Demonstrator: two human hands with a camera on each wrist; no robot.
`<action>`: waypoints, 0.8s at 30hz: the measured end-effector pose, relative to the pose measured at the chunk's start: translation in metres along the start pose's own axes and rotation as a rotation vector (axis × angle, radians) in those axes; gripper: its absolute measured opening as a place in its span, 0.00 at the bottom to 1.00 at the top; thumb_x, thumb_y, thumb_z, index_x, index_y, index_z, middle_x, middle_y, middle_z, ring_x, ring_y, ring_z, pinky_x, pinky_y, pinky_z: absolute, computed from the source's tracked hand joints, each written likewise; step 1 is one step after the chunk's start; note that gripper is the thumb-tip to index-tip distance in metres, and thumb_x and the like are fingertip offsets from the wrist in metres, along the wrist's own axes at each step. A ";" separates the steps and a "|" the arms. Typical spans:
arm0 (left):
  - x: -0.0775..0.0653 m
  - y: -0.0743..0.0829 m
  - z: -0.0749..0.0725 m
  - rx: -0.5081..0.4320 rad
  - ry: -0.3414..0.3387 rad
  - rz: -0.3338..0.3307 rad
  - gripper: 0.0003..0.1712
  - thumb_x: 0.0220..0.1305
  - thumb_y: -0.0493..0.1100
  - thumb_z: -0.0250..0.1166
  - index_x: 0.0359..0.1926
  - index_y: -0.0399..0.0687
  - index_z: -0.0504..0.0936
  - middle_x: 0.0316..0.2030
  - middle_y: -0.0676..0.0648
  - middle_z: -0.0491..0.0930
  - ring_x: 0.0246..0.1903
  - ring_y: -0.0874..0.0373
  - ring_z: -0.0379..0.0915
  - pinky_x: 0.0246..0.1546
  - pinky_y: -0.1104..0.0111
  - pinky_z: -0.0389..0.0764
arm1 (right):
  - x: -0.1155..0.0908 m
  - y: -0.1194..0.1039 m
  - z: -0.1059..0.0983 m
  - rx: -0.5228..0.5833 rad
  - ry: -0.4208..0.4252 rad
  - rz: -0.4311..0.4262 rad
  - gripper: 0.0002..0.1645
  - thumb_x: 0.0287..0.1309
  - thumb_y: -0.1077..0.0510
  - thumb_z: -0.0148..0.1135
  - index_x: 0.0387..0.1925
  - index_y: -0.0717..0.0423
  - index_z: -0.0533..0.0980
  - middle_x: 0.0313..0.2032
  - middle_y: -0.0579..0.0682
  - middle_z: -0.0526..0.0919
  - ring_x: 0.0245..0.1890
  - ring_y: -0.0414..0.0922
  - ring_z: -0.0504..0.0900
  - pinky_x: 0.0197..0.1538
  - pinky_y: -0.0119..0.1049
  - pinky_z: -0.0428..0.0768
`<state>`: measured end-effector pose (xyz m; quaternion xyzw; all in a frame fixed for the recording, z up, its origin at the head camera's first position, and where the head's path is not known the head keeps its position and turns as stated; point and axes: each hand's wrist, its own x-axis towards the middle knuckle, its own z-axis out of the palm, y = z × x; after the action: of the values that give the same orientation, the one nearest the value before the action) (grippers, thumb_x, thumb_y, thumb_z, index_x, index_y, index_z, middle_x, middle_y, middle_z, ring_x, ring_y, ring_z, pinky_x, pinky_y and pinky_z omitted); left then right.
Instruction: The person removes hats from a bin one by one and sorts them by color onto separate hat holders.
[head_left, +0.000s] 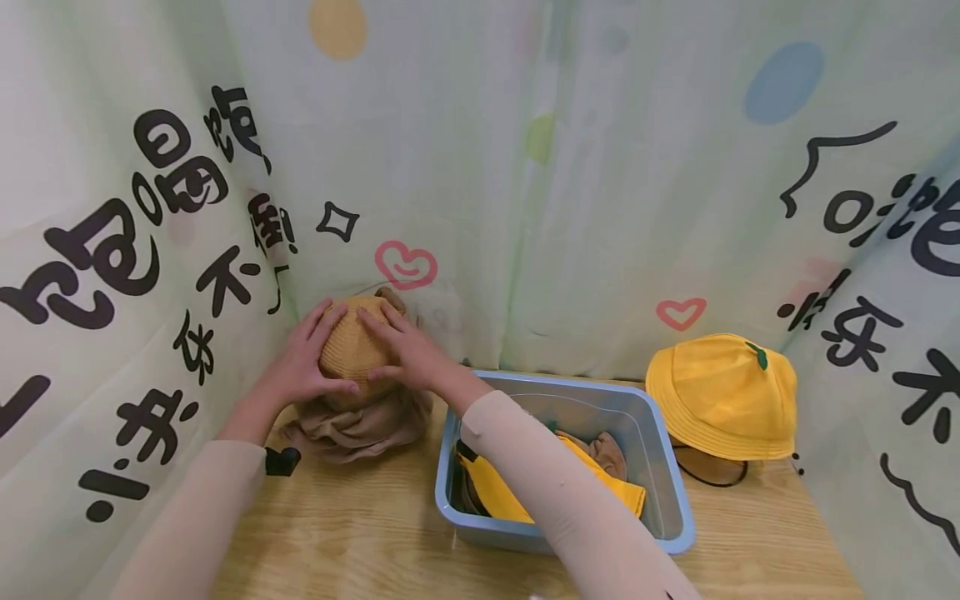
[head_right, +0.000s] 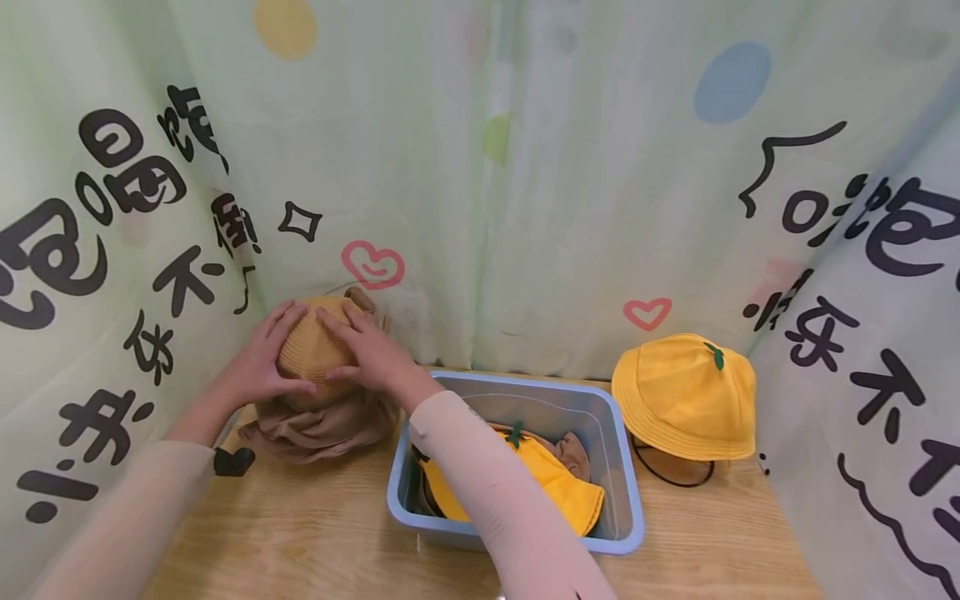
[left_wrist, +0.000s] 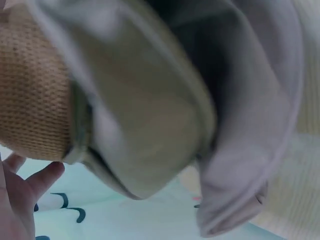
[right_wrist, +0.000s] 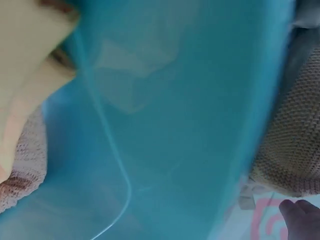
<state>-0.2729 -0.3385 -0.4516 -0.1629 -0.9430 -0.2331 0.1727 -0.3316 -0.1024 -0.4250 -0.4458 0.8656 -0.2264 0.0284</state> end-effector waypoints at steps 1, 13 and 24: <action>0.001 0.001 -0.003 0.008 -0.005 -0.003 0.74 0.35 0.63 0.83 0.79 0.58 0.49 0.76 0.36 0.48 0.71 0.29 0.50 0.62 0.32 0.60 | 0.001 -0.001 -0.002 0.005 0.003 0.004 0.58 0.58 0.40 0.67 0.80 0.35 0.43 0.80 0.54 0.39 0.77 0.53 0.51 0.72 0.46 0.64; 0.002 0.005 0.004 0.055 -0.018 0.010 0.71 0.41 0.64 0.80 0.80 0.55 0.47 0.75 0.35 0.49 0.71 0.33 0.50 0.64 0.35 0.62 | -0.004 0.000 -0.008 -0.018 -0.102 0.037 0.55 0.63 0.39 0.62 0.79 0.30 0.39 0.80 0.49 0.36 0.76 0.53 0.54 0.72 0.48 0.64; 0.003 0.038 -0.017 0.079 0.005 -0.015 0.63 0.47 0.64 0.76 0.78 0.53 0.54 0.76 0.36 0.50 0.73 0.30 0.43 0.65 0.32 0.56 | -0.036 0.014 -0.042 0.087 -0.010 0.007 0.55 0.63 0.44 0.66 0.80 0.38 0.44 0.80 0.51 0.40 0.77 0.55 0.53 0.72 0.51 0.62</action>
<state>-0.2568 -0.3143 -0.4216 -0.1484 -0.9522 -0.1976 0.1796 -0.3312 -0.0516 -0.3987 -0.4422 0.8563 -0.2614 0.0530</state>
